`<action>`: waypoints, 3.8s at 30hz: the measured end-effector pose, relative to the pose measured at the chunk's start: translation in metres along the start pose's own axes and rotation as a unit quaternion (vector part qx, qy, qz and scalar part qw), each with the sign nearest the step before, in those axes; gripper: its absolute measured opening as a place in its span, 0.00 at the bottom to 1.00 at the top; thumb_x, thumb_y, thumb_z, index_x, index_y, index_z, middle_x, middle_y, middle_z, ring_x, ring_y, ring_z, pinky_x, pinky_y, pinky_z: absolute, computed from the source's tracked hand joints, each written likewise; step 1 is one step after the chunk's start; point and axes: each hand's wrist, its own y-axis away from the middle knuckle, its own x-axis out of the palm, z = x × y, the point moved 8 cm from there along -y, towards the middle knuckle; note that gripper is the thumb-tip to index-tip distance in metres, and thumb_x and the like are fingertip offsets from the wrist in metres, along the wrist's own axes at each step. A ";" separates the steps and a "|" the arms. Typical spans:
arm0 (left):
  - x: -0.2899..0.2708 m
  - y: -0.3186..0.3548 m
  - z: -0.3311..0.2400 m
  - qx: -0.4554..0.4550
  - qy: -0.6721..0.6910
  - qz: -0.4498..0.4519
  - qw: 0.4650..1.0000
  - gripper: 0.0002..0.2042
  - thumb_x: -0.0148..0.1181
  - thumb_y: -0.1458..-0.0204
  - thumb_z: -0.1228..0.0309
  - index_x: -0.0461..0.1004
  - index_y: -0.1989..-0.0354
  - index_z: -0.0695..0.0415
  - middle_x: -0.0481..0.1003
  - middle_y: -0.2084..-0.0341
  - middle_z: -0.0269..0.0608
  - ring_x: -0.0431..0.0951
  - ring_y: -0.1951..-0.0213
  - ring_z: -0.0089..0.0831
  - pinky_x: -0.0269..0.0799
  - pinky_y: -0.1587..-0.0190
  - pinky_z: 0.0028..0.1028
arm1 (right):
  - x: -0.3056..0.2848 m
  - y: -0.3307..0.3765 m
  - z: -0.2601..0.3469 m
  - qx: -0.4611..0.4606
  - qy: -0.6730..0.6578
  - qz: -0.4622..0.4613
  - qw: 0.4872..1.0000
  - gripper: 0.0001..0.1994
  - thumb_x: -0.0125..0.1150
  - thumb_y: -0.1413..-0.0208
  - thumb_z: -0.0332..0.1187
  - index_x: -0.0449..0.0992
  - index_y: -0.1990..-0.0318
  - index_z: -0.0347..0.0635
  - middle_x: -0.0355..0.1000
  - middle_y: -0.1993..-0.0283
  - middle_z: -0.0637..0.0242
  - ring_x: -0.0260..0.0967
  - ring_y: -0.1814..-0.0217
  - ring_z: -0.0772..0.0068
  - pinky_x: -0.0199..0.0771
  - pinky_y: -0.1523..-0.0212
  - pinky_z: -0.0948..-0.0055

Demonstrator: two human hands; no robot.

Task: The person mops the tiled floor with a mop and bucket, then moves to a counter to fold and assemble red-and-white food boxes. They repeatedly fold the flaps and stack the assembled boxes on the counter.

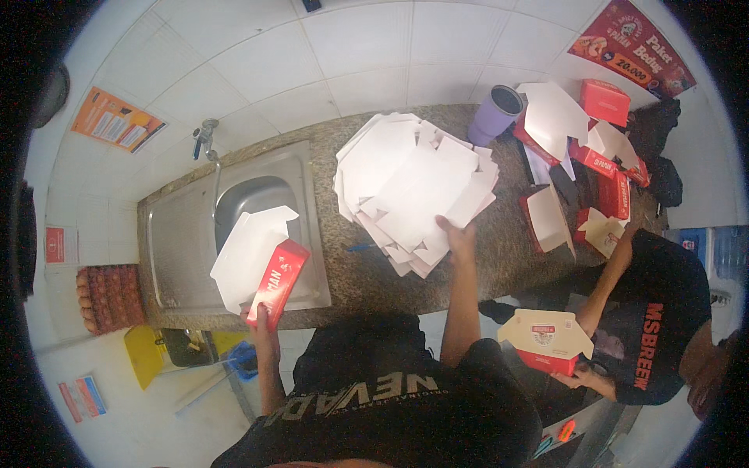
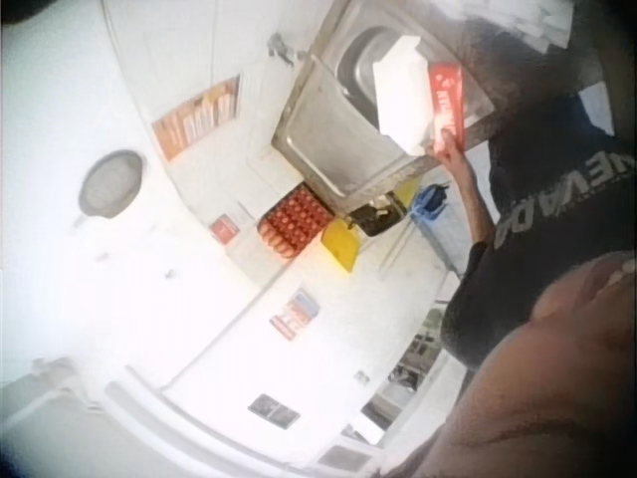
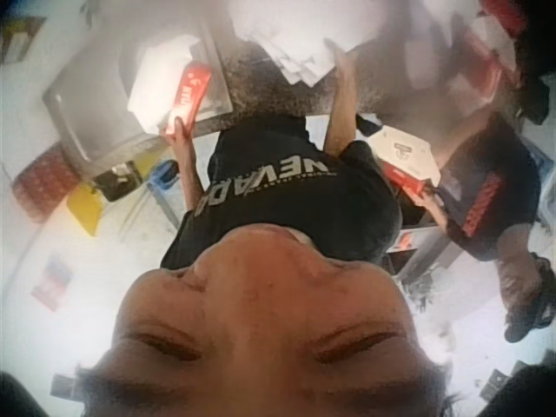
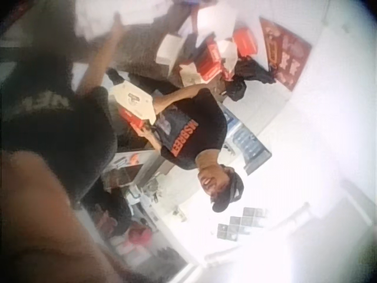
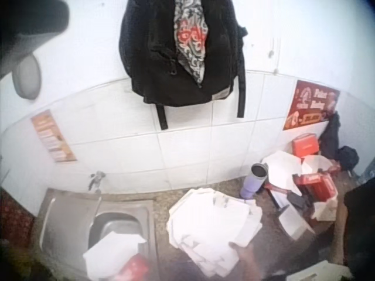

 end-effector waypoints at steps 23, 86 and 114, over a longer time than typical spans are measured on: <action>-0.018 0.019 0.002 0.092 -0.221 -0.043 0.970 0.30 0.70 0.47 0.62 0.52 0.50 0.56 0.60 0.54 0.43 0.63 0.50 0.29 0.62 0.45 0.30 | 0.144 0.048 0.072 -0.425 0.426 0.135 0.787 0.16 0.66 0.49 0.32 0.74 0.54 0.37 0.70 0.48 0.51 0.67 0.44 0.51 0.69 0.47 0.55; 0.097 0.018 0.066 0.290 -0.456 0.455 0.708 0.58 0.71 0.56 0.45 0.40 0.32 0.74 0.47 0.35 0.74 0.49 0.32 0.64 0.45 0.28 0.48 | 0.050 0.176 0.150 -0.160 -0.108 0.170 0.966 0.16 0.58 0.36 0.31 0.71 0.45 0.30 0.75 0.50 0.61 0.72 0.52 0.72 0.73 0.50 0.70; -0.056 0.316 0.031 0.231 -0.349 0.886 0.200 0.15 0.52 0.39 0.60 0.72 0.50 0.55 0.77 0.65 0.61 0.79 0.62 0.58 0.72 0.59 0.50 | -0.126 0.706 -0.335 0.082 0.011 -0.281 0.956 0.36 0.43 0.33 0.58 0.58 0.32 0.33 0.59 0.32 0.49 0.53 0.28 0.59 0.55 0.32 0.60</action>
